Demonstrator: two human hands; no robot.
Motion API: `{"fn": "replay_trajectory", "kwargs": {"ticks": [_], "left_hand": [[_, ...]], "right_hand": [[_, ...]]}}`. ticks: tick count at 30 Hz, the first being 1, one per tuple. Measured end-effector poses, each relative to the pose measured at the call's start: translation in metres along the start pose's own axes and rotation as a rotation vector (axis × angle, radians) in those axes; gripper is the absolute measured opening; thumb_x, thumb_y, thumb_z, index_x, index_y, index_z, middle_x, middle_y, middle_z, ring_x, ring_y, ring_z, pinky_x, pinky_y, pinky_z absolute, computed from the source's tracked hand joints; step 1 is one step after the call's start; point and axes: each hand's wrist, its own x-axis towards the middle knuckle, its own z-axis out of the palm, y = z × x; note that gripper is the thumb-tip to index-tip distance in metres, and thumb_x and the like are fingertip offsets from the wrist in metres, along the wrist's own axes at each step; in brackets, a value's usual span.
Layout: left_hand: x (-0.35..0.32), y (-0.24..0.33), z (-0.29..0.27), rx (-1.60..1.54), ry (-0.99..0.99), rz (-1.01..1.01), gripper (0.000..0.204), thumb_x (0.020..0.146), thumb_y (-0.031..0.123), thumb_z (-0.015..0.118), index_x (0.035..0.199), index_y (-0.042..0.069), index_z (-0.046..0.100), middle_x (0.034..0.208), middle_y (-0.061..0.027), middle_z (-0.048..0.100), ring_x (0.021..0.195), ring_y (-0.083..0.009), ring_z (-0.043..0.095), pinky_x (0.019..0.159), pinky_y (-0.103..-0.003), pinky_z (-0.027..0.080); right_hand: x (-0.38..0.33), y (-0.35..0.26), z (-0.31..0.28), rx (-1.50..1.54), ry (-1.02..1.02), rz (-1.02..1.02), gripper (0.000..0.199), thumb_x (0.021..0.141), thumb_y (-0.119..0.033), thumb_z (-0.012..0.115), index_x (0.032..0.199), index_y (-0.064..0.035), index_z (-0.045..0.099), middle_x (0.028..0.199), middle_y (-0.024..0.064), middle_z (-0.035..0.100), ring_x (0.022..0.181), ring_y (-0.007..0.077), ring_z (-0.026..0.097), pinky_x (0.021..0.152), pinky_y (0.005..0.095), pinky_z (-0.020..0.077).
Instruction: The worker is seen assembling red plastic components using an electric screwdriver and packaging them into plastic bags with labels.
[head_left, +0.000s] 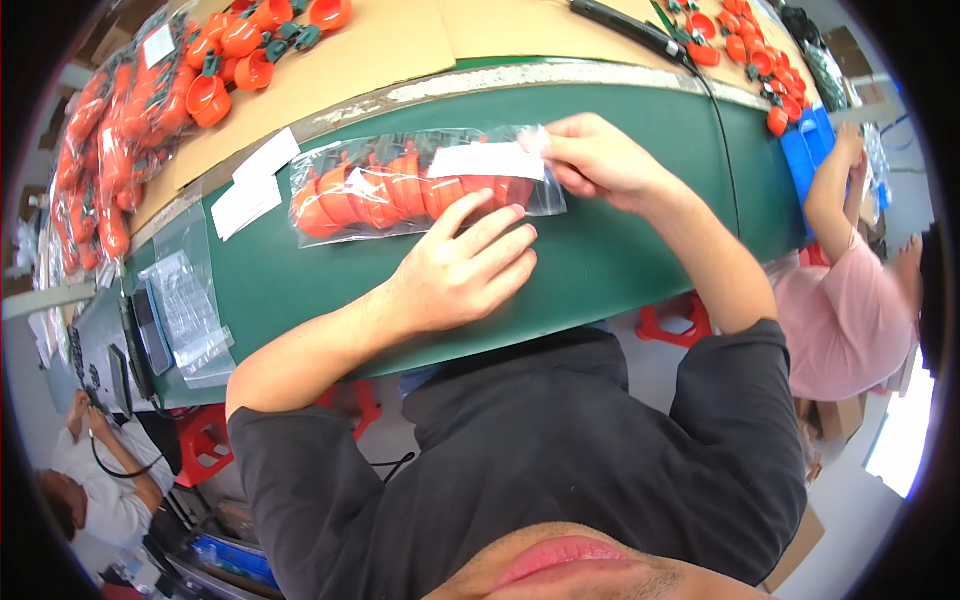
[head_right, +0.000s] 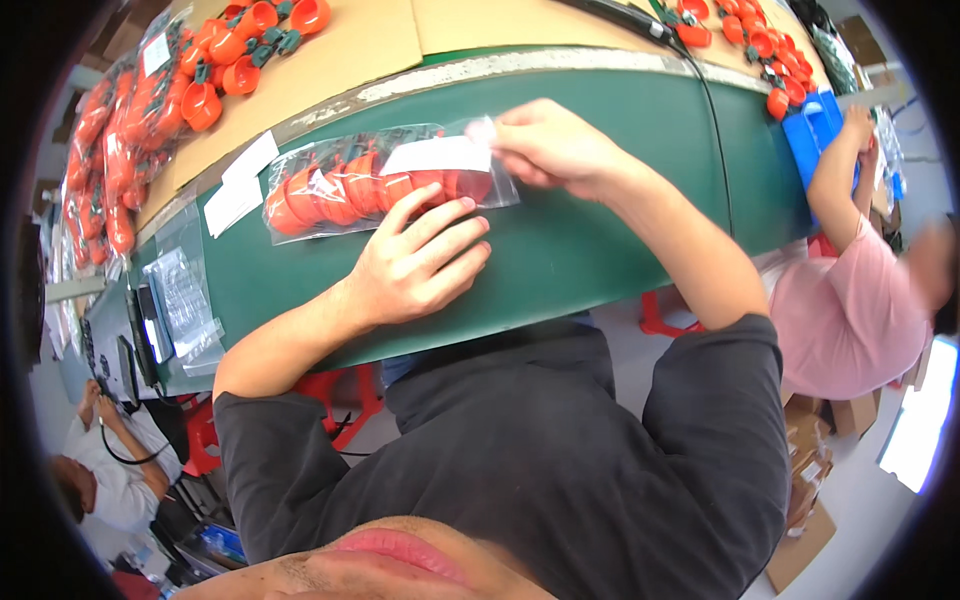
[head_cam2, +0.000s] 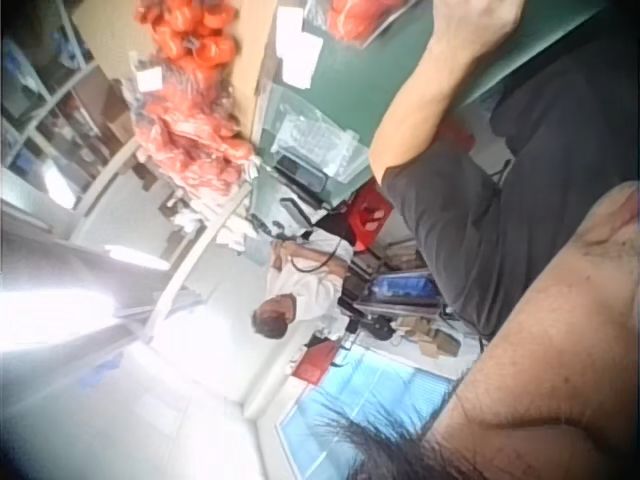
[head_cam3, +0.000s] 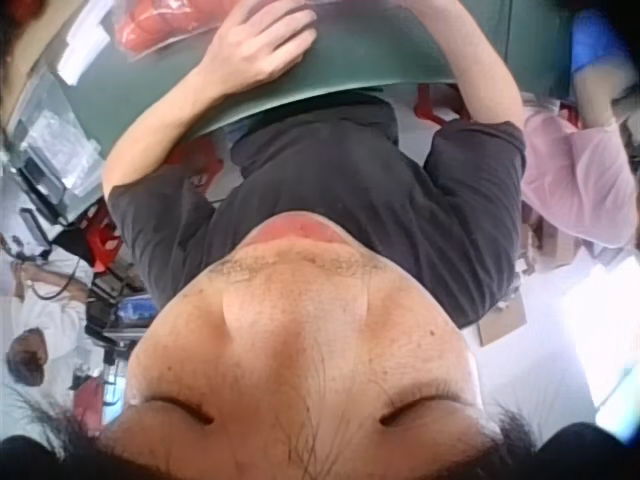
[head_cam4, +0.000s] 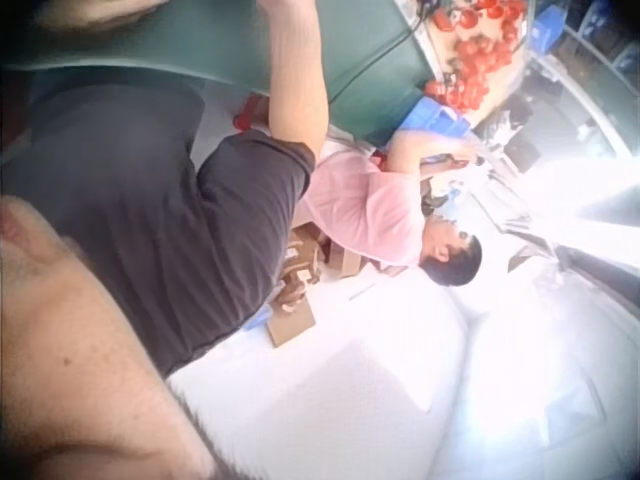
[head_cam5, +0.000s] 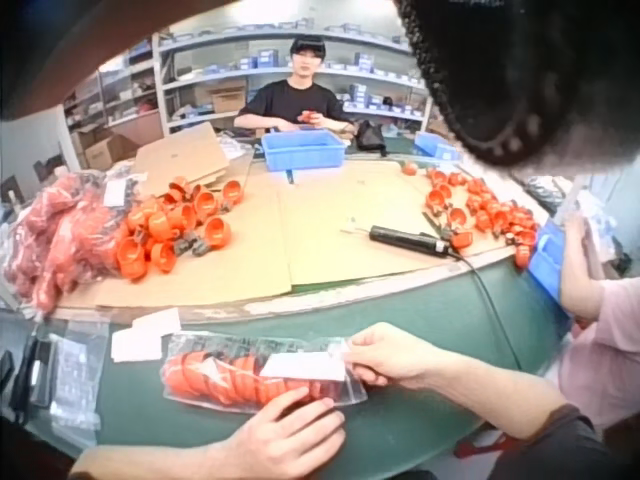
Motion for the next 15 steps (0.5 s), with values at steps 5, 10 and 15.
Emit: {"fn": "replay_trajectory", "kwargs": {"ticks": [5, 10, 15], "left_hand": [[0.0, 0.001, -0.008, 0.014, -0.035, -0.004, 0.025, 0.078, 0.011, 0.081, 0.101, 0.007, 0.074, 0.116, -0.0096, 0.071, 0.116, -0.0297, 0.067, 0.103, -0.053, 0.052], [0.03, -0.013, -0.031, -0.049, 0.024, -0.109, 0.029, 0.076, 0.009, 0.082, 0.102, 0.003, 0.073, 0.108, -0.0127, 0.071, 0.101, -0.0326, 0.069, 0.089, -0.047, 0.056], [0.079, -0.095, -0.032, -0.251, -0.286, -0.548, 0.034, 0.097, 0.026, 0.067, 0.117, -0.001, 0.068, 0.109, -0.0196, 0.07, 0.103, -0.0352, 0.067, 0.095, -0.044, 0.054]], "right_hand": [[-0.002, 0.0, 0.004, -0.042, 0.208, -0.047, 0.027, 0.103, -0.027, 0.066, 0.091, -0.0032, 0.071, 0.065, -0.0023, 0.062, 0.048, 0.0011, 0.047, 0.043, 0.019, 0.0311], [-0.036, 0.008, -0.03, -0.06, 0.21, -0.12, 0.032, 0.104, -0.036, 0.065, 0.106, -0.0056, 0.076, 0.066, -0.0048, 0.059, 0.051, 0.0019, 0.044, 0.046, 0.0201, 0.0321], [-0.053, 0.018, -0.005, -0.269, -0.066, -0.09, 0.045, 0.095, -0.044, 0.076, 0.117, -0.0056, 0.071, 0.072, -0.0038, 0.06, 0.06, 0.0049, 0.05, 0.053, 0.0242, 0.0378]]}}
